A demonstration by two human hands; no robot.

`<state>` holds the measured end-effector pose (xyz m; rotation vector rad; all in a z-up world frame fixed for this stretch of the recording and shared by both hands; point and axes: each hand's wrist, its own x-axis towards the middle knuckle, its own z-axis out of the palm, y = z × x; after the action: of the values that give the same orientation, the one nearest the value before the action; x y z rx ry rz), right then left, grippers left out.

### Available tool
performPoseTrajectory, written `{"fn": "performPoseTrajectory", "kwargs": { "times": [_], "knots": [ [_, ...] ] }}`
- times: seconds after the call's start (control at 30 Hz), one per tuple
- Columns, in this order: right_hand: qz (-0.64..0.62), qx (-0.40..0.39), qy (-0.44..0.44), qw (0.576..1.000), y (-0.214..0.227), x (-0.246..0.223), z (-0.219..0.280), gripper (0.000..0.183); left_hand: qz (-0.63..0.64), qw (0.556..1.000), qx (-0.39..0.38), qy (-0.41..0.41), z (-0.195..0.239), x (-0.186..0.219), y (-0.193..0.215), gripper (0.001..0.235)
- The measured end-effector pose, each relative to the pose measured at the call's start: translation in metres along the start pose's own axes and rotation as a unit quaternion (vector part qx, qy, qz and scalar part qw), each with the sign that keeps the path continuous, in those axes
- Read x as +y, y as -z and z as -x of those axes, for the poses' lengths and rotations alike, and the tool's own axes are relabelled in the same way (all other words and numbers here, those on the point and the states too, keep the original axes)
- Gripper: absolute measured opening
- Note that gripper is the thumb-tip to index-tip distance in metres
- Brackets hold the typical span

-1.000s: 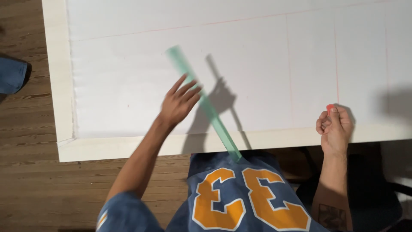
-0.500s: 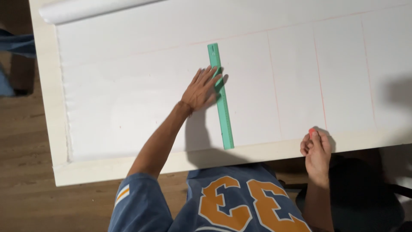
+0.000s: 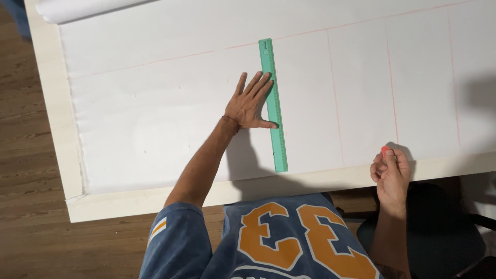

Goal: Marking lines on a large sheet of material using a ruler and then cutting it with scissors

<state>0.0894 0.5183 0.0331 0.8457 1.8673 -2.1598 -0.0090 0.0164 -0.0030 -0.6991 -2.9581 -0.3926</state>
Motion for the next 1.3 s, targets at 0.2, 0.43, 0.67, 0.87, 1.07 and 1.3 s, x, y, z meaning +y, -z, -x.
{"fn": "performPoseTrajectory", "kwargs": {
  "times": [0.2,0.43,0.67,0.87,1.07,1.3],
  "knots": [
    [0.027,-0.008,0.013,1.0,0.007,-0.014,-0.003,0.013,-0.009,1.0,-0.029,0.01,0.0,0.003,-0.003,0.161],
    [0.045,-0.009,0.016,0.999,-0.008,-0.024,-0.016,0.014,-0.006,0.999,-0.031,0.015,0.002,0.006,-0.003,0.158],
    [0.032,-0.014,0.016,0.999,-0.019,-0.02,-0.022,0.013,-0.007,0.999,-0.049,0.019,-0.001,0.007,-0.002,0.16],
    [0.013,-0.017,0.041,0.999,-0.039,-0.026,-0.016,0.004,-0.017,0.998,-0.062,0.023,-0.004,0.006,0.0,0.16],
    [-0.019,-0.044,0.066,0.997,-0.056,-0.019,-0.021,0.01,-0.022,0.998,-0.061,0.022,-0.004,0.006,0.0,0.16],
    [0.018,-0.069,0.1,0.992,-0.075,-0.003,-0.021,0.012,-0.07,0.996,-0.024,0.058,0.0,0.012,-0.015,0.157]
  ]
}}
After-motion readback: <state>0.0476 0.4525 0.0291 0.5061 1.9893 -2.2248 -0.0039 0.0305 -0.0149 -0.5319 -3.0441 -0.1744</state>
